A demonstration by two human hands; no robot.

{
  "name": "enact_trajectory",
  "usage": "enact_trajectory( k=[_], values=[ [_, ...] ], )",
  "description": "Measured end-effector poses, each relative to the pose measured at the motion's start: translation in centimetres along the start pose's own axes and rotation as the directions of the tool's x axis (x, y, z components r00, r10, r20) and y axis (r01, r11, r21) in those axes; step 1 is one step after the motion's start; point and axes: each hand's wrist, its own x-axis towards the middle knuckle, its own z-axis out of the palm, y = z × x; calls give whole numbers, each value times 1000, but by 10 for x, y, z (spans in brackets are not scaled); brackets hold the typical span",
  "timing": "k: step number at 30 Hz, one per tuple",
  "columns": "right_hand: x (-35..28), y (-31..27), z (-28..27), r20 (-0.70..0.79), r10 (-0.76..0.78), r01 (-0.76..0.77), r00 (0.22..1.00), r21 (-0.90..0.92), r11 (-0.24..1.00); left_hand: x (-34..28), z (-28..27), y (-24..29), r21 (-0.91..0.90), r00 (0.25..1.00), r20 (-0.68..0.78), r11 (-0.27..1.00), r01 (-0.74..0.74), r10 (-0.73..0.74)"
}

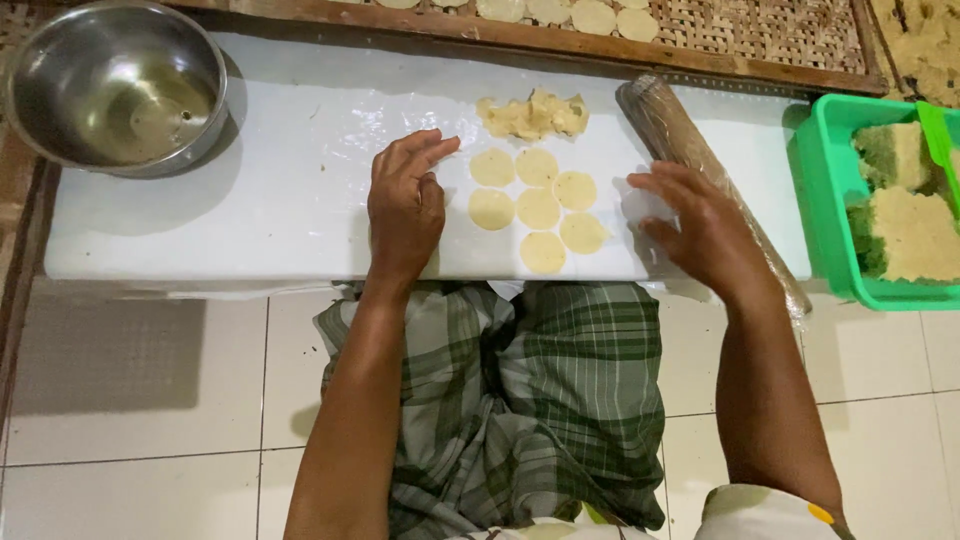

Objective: Rolling out dough and cutting it into small circular pieces using a plastic mold.

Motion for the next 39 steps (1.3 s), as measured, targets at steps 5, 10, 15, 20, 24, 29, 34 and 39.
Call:
enact_trajectory(
  k=[5,10,15,20,24,29,34,39],
  values=[
    [0,-45,-12,55,-26,22,998,69,997,0,-2,4,15,1000,-5,1000,-6,6],
    [3,-74,-8,81,-160,144,984,181,973,0,-1,3,-3,1000,-7,1000,11,-11],
    [4,-77,-2,113,-141,124,984,142,982,-1,-3,8,-2,1000,-18,1000,-11,11],
    [3,-77,-3,115,-182,170,977,108,980,0,-3,8,-13,1000,-17,1000,-1,1],
    [2,-75,-2,112,-165,153,980,106,983,0,-2,8,-20,1000,-10,1000,13,-13],
    [3,-80,-4,145,-93,72,985,145,987,-1,-3,6,-11,1000,-18,1000,-21,21],
    [-6,-73,6,50,-116,94,992,323,942,-5,-3,6,1,999,-25,999,-41,41],
    [-5,-73,9,-4,-114,113,993,158,981,-1,-2,6,-7,999,-36,1000,-19,18]
  ],
)
